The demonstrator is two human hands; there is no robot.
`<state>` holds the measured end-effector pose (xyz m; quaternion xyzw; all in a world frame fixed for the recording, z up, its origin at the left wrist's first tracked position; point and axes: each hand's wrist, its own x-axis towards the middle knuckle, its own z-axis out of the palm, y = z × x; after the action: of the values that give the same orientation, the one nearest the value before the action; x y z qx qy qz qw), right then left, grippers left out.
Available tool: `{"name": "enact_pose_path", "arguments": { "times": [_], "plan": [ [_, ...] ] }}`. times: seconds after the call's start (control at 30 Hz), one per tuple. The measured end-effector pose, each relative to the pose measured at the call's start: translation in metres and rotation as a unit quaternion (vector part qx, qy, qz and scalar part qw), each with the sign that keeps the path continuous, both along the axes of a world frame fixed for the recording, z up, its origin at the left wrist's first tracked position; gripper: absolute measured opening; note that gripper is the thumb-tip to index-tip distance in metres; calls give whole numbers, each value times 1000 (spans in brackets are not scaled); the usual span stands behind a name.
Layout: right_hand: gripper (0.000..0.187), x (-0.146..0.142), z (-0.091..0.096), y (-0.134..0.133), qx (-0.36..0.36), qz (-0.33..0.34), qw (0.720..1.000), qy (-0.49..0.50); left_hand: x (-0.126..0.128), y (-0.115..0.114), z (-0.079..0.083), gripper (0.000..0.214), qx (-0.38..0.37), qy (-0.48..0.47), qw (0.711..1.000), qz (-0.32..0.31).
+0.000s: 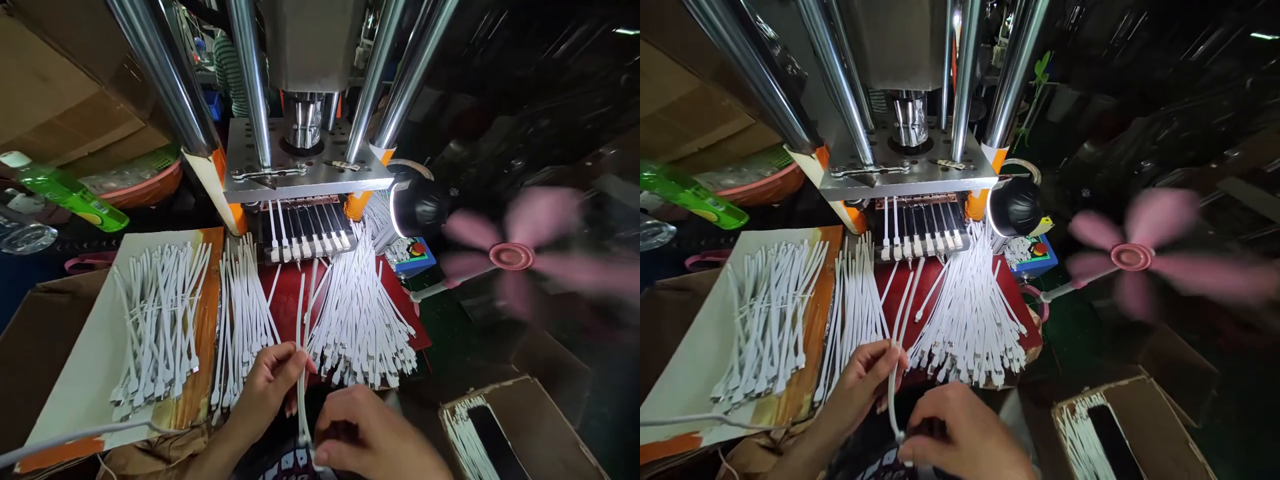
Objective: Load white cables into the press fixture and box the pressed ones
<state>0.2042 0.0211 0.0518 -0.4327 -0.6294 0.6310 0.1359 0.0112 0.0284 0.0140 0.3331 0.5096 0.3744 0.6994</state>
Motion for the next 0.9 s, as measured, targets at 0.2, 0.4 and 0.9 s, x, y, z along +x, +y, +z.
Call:
{"name": "enact_pose_path", "arguments": {
  "times": [0.2,0.4,0.9],
  "plan": [
    [38,-28,-9,48,-2,-248,955,165,-7,-12,6,48,124,185,966,-130],
    [28,-42,-17,47,87,-201,965,147,-21,25,36,22,230,284,929,-56],
    [27,-39,-12,51,228,-178,950,116,-32,62,44,19,278,177,942,-64]
  ]
}}
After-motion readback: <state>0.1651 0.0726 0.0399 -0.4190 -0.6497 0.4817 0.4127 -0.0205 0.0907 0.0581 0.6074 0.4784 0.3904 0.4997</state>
